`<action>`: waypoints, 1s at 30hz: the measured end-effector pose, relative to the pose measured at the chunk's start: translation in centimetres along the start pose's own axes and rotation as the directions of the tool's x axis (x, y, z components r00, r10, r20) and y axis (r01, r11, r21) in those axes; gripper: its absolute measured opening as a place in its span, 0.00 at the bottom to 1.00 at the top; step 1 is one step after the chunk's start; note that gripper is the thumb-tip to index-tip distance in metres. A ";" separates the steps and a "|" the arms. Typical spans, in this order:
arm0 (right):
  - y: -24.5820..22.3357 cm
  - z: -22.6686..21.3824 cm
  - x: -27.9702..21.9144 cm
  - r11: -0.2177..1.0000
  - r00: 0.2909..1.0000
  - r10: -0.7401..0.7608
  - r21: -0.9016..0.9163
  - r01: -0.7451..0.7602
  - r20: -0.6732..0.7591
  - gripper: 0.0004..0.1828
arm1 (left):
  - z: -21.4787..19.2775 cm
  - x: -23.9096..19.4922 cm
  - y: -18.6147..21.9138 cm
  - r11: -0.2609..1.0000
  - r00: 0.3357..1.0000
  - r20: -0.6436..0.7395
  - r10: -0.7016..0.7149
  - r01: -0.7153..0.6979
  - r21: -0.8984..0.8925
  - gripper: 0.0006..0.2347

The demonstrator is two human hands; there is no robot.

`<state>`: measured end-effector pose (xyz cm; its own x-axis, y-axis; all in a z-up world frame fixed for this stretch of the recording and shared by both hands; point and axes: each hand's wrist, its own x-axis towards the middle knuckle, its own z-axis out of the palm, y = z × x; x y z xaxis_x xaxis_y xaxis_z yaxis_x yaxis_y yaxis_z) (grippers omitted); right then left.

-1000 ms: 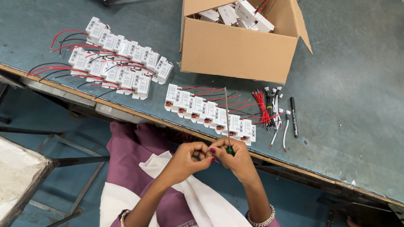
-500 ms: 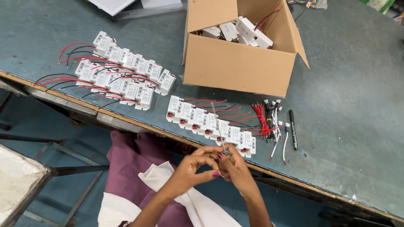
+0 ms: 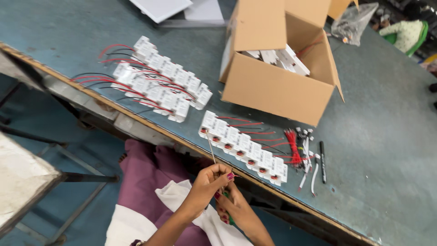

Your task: The person uses a screwdriver to attach red and black wires to small white electronic modules arranged on a table. They tighten the screws on each module and place the completed units into a cardboard box.

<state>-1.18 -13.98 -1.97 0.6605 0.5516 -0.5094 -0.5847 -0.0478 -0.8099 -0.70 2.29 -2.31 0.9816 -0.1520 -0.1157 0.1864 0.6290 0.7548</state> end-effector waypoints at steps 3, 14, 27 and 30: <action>-0.4 2.3 0.9 0.984 0.999 -0.024 -0.179 0.016 -0.041 0.22 | -2.1 -0.8 0.8 0.991 0.996 -0.089 0.003 -0.014 -0.133 0.05; 2.3 18.7 7.7 0.878 0.973 0.073 -0.477 0.043 0.221 0.24 | -16.4 -9.7 5.0 0.939 0.838 -0.534 0.112 -0.265 -0.221 0.06; 1.6 18.0 10.0 0.685 0.932 0.145 -0.714 0.148 0.333 0.33 | -19.0 -10.4 9.5 0.851 0.708 -0.638 0.303 -0.502 -0.152 0.05; 2.9 13.7 12.0 0.654 0.902 0.058 -0.700 0.289 0.427 0.36 | -16.7 -7.4 9.3 0.880 0.712 -0.623 0.323 -0.468 -0.078 0.05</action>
<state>-1.43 3.89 -6.48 0.3608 0.8506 -0.3825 0.1383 -0.4544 -0.8800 -5.50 21.97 -5.25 0.7853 0.5704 -0.2408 -0.2922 0.6843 0.6681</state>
